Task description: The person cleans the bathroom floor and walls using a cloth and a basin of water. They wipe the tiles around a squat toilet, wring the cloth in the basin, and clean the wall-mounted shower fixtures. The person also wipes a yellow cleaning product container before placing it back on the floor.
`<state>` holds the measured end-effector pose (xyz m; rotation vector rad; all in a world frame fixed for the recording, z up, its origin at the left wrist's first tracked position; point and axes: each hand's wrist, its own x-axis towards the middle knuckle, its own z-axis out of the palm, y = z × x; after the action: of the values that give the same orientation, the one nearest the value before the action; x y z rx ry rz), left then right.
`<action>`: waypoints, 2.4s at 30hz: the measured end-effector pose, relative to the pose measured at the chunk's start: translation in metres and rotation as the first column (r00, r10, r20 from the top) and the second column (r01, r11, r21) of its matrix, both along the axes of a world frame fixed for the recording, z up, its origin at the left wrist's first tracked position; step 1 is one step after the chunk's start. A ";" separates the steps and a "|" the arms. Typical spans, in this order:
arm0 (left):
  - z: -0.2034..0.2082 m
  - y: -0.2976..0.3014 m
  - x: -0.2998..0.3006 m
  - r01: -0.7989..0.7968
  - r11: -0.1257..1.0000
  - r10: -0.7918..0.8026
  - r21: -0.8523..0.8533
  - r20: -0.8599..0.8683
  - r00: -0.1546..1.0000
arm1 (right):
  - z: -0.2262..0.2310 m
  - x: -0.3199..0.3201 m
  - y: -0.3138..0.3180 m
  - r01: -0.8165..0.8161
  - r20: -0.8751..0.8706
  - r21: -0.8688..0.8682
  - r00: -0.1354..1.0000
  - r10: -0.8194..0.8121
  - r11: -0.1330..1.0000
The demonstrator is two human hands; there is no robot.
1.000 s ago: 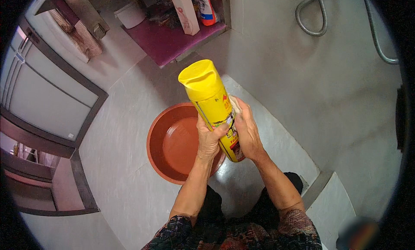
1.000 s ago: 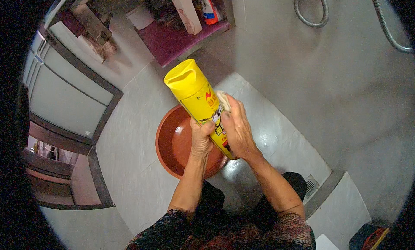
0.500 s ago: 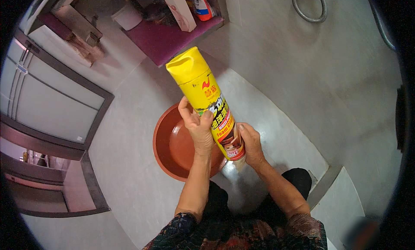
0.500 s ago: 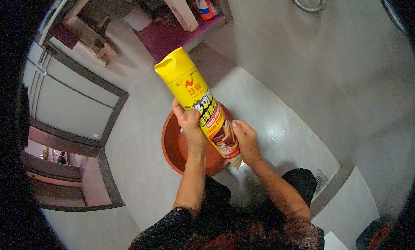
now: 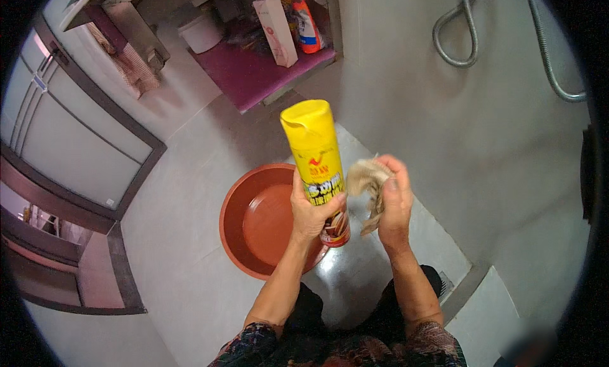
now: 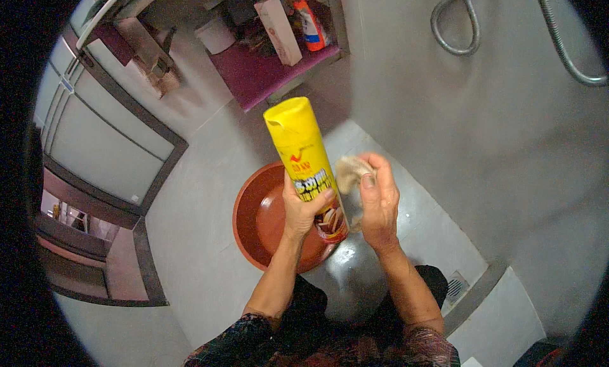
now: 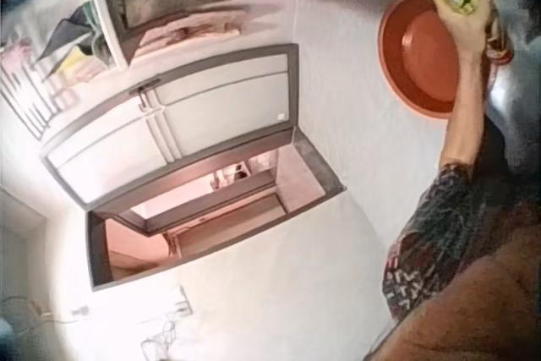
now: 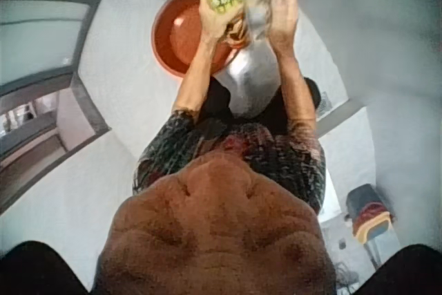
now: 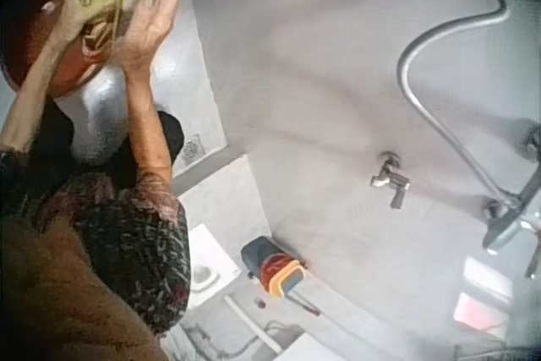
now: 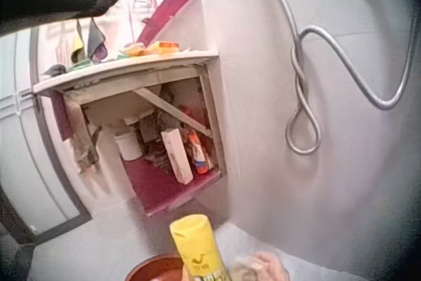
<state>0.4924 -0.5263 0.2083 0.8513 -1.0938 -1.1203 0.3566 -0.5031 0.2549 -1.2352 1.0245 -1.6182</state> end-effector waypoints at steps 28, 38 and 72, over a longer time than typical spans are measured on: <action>0.005 0.001 0.012 -0.077 0.997 0.069 -0.024 -0.238 0.969 | -0.068 0.030 -0.022 -0.182 -0.081 0.285 0.974 0.212 0.941; 0.008 0.000 0.023 -0.321 0.935 0.313 -0.150 -0.074 0.947 | -0.127 0.048 -0.024 -0.642 0.819 0.460 0.574 -0.014 0.613; -0.009 -0.008 0.024 -0.411 0.900 0.424 -0.144 0.069 0.903 | -0.068 0.030 -0.024 -0.092 -0.436 0.361 0.863 0.255 0.928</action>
<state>0.5167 -0.5338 0.1996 0.9925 -0.9892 -0.6478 0.3862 -0.5274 0.1869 -1.4767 1.3754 -0.9605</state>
